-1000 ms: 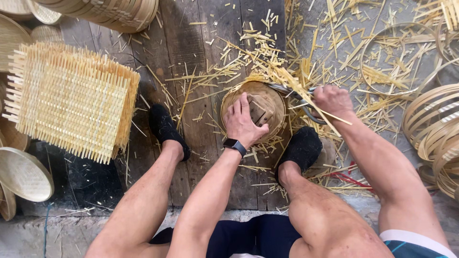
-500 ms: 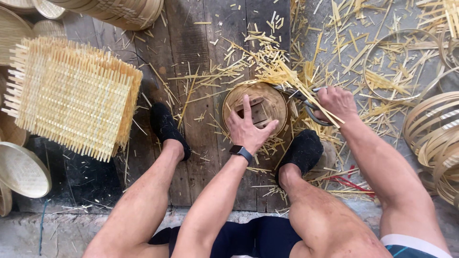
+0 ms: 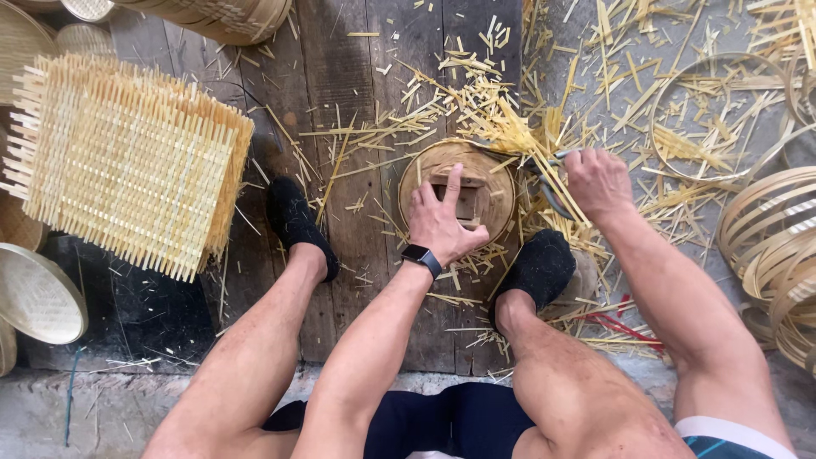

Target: The person sits on the floor and repeatedly trims the edges of woven bamboo mats using shears. They place each trimmed mat onto a wooden mold, then stack the finished pieces with others nearby.

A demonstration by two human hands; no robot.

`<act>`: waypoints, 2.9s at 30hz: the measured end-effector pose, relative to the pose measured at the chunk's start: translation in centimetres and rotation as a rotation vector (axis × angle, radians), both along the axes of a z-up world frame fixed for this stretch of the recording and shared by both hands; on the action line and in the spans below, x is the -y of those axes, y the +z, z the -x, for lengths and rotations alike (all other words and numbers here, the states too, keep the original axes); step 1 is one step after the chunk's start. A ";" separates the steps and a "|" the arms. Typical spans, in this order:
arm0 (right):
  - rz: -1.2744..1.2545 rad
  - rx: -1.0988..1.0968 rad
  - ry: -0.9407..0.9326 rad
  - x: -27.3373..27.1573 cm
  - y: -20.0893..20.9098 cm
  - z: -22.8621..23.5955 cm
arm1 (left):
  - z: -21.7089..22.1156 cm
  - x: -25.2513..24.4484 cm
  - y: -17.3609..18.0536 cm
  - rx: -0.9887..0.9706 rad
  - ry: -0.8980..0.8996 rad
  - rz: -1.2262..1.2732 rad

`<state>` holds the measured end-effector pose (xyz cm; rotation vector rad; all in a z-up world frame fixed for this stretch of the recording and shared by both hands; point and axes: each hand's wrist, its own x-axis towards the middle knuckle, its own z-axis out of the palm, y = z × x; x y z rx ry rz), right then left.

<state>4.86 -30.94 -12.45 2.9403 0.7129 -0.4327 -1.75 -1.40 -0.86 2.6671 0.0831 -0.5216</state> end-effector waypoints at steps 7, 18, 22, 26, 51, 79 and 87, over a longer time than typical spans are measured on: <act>0.071 -0.255 -0.063 -2.3 3.0 -1.1 | -0.7 -1.1 0.6 -0.080 -0.173 -0.003; 0.015 -0.047 0.032 -3.5 2.2 -1.6 | -1.6 -2.3 0.8 -0.081 -0.425 0.122; 0.031 -0.411 -0.088 -2.4 3.3 -2.3 | -2.2 -2.9 0.8 -0.082 -0.499 0.134; -0.038 -0.321 -0.197 -0.1 2.8 -1.7 | -2.3 -3.2 1.0 -0.111 -0.516 0.169; -0.889 -0.766 -1.062 -5.5 0.3 2.8 | -10.0 -3.7 -11.9 -0.240 0.205 0.217; -1.442 -0.867 -1.293 -6.0 4.0 8.7 | 4.5 -9.2 -11.9 -0.212 0.930 0.788; -1.297 -0.862 -1.317 -9.1 2.0 10.5 | 9.3 -5.4 -11.6 -0.565 1.098 1.073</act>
